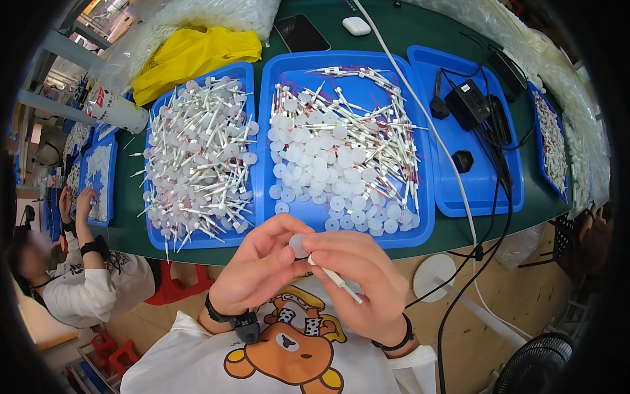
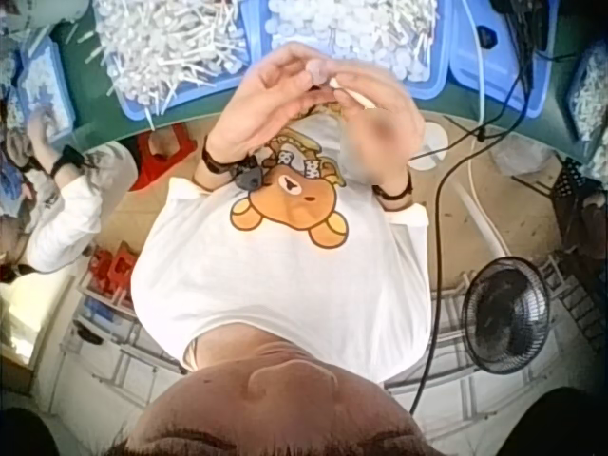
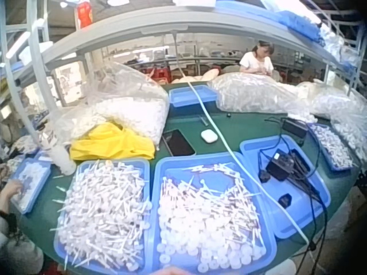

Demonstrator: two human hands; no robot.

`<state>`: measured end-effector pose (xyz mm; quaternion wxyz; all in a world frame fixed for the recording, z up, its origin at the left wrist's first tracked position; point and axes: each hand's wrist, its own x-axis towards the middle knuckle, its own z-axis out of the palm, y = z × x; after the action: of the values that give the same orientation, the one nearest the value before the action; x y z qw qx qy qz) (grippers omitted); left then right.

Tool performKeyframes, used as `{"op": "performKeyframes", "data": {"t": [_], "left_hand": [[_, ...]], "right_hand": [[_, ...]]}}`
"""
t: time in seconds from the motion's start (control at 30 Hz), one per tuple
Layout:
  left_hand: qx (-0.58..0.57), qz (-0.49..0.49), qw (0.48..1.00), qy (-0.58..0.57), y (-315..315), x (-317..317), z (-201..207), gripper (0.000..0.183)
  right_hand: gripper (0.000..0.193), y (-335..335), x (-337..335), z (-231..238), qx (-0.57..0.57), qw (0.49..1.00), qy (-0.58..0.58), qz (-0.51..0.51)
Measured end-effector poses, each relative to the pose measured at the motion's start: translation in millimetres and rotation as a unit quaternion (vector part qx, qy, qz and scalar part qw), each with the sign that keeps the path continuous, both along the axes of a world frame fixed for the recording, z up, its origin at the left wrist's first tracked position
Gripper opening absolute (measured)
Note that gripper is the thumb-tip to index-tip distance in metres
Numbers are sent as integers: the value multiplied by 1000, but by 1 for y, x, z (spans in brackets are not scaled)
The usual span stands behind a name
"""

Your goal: The person repeatedly picks small white circular discs and thin white sticks from blue trays, aligns them, and presses them together to form assembled units. The assembled items are placed back into the trays. The process is continuous and repetitive throughout the clip.

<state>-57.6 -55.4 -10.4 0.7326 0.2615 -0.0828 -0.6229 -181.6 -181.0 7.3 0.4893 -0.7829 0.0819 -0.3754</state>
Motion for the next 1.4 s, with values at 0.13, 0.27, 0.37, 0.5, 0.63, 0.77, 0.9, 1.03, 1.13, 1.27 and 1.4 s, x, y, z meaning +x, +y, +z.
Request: {"op": "performKeyframes", "data": {"t": [0.13,0.27,0.37,0.5,0.63,0.77,0.9,1.03,1.13,1.27,1.4], "left_hand": [[-14,0,999,-44,3,-1,-2,31],[11,-8,995,-102,4,5,6,31],[-7,7,991,-133,5,4,4,33],[-54,13,978,-201,8,7,-4,35],[-14,14,967,-255,8,8,2,34],[1,31,946,-322,7,10,4,34],[-1,60,881,-470,8,11,5,32],[0,60,866,-496,12,8,7,31],[-1,42,879,-475,16,9,7,31],[26,58,870,-490,21,17,4,29],[134,201,765,-598,32,38,15,31]], "right_hand": [[30,-6,-4,4,-29,999,25,-12],[29,-11,-11,8,-8,998,44,32],[27,-15,-17,11,-27,995,77,59],[25,-14,-18,13,-102,990,82,44],[22,-8,-20,11,-97,990,95,22],[18,-6,-21,13,-88,988,121,29],[13,-2,-23,14,-46,985,165,35],[10,-1,-24,13,42,975,202,80],[7,-5,-21,12,108,964,196,142],[14,-4,-13,13,87,959,225,146],[31,-6,1,10,74,976,200,29]]}}
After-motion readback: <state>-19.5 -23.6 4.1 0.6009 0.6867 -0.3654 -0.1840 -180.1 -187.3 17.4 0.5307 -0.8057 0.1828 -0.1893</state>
